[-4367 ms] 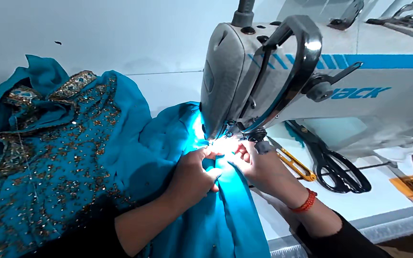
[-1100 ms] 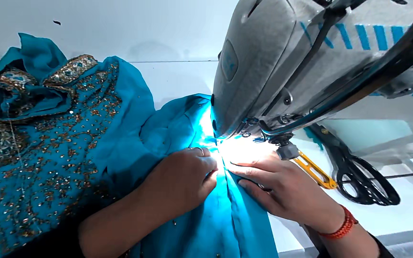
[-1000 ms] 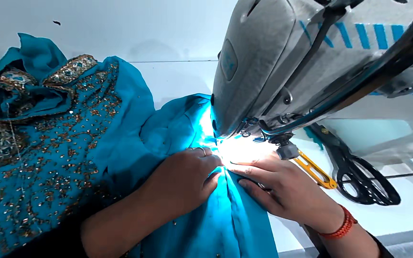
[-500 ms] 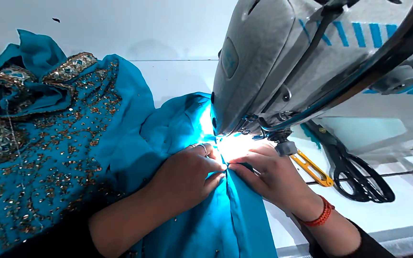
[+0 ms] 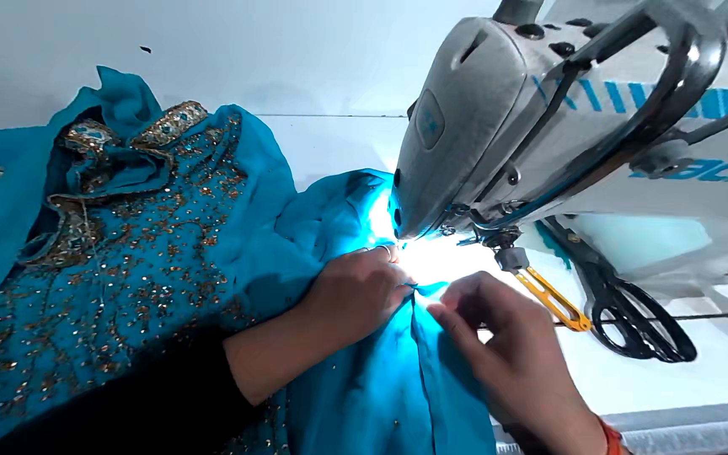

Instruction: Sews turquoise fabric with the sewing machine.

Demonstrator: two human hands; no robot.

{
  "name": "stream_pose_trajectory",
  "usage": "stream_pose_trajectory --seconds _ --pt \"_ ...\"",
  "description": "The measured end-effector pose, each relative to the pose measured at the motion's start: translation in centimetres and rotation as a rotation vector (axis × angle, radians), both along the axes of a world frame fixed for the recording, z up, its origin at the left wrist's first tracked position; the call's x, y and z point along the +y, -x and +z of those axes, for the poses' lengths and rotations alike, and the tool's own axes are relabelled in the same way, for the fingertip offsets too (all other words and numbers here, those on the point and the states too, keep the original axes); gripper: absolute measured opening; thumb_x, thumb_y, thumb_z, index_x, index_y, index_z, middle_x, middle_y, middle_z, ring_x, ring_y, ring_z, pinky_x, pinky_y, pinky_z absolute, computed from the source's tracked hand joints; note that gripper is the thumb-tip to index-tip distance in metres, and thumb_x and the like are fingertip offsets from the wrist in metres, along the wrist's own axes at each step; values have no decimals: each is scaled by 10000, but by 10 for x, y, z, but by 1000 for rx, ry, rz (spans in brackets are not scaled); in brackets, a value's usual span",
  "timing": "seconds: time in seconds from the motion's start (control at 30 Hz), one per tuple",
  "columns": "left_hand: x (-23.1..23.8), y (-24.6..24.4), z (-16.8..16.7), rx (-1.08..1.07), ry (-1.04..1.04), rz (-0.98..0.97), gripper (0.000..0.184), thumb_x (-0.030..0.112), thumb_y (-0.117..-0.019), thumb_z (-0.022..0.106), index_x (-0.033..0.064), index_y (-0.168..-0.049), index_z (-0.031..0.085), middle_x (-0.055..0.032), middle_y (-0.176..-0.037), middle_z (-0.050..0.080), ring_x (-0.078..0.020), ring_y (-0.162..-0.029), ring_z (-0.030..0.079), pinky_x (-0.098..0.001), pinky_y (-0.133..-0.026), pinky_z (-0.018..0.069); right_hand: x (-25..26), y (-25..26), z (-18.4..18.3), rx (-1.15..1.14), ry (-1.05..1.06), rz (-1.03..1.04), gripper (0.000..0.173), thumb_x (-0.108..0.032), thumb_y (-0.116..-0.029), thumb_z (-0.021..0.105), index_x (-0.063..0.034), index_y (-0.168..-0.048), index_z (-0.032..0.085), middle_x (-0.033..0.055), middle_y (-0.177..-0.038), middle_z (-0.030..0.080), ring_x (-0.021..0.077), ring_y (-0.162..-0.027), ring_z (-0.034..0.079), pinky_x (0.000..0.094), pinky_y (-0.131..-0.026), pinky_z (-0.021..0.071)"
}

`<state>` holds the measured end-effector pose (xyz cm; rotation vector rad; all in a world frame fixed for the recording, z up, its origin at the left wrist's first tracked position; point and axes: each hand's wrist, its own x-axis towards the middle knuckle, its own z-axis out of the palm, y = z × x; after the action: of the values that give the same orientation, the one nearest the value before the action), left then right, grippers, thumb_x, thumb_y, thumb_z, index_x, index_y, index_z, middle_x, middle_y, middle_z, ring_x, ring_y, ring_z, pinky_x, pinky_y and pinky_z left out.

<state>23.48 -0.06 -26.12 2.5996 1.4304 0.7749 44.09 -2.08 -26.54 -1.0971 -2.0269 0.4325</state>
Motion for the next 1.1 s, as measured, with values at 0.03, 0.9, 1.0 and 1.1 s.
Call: stream_pose_trajectory --seconds 0.03,0.9,1.0,1.1 --pt "1 0 3 33 19 -20 157 225 -950 669 140 -957 800 -82 -968 717 -222 -852 713 -389 -682 590 -10 5 0 -31 48 -10 257 -340 -944 667 -83 -957 653 -41 -734 631 -4 -579 573 165 -527 504" --pt "9 -5 13 10 140 -121 196 182 -989 644 40 -941 769 -134 -920 717 -265 -911 712 -395 -775 574 -44 34 2 -254 -97 -319 166 -141 -906 651 -17 -1003 707 64 -805 659 120 -625 604 228 -567 519" --pt "9 -7 6 -16 31 -117 185 167 -957 658 19 -896 751 -134 -852 695 -267 -823 712 -398 -698 583 -52 43 1 -357 -202 -348 122 -62 -904 628 -14 -961 724 119 -816 668 241 -712 663 307 -612 556" --pt "7 -9 7 42 11 -110 191 164 -972 637 12 -933 746 -138 -875 701 -277 -852 715 -397 -721 584 -57 45 -1 -435 -230 -321 129 -33 -905 599 -32 -935 725 111 -798 663 270 -748 660 316 -631 543"
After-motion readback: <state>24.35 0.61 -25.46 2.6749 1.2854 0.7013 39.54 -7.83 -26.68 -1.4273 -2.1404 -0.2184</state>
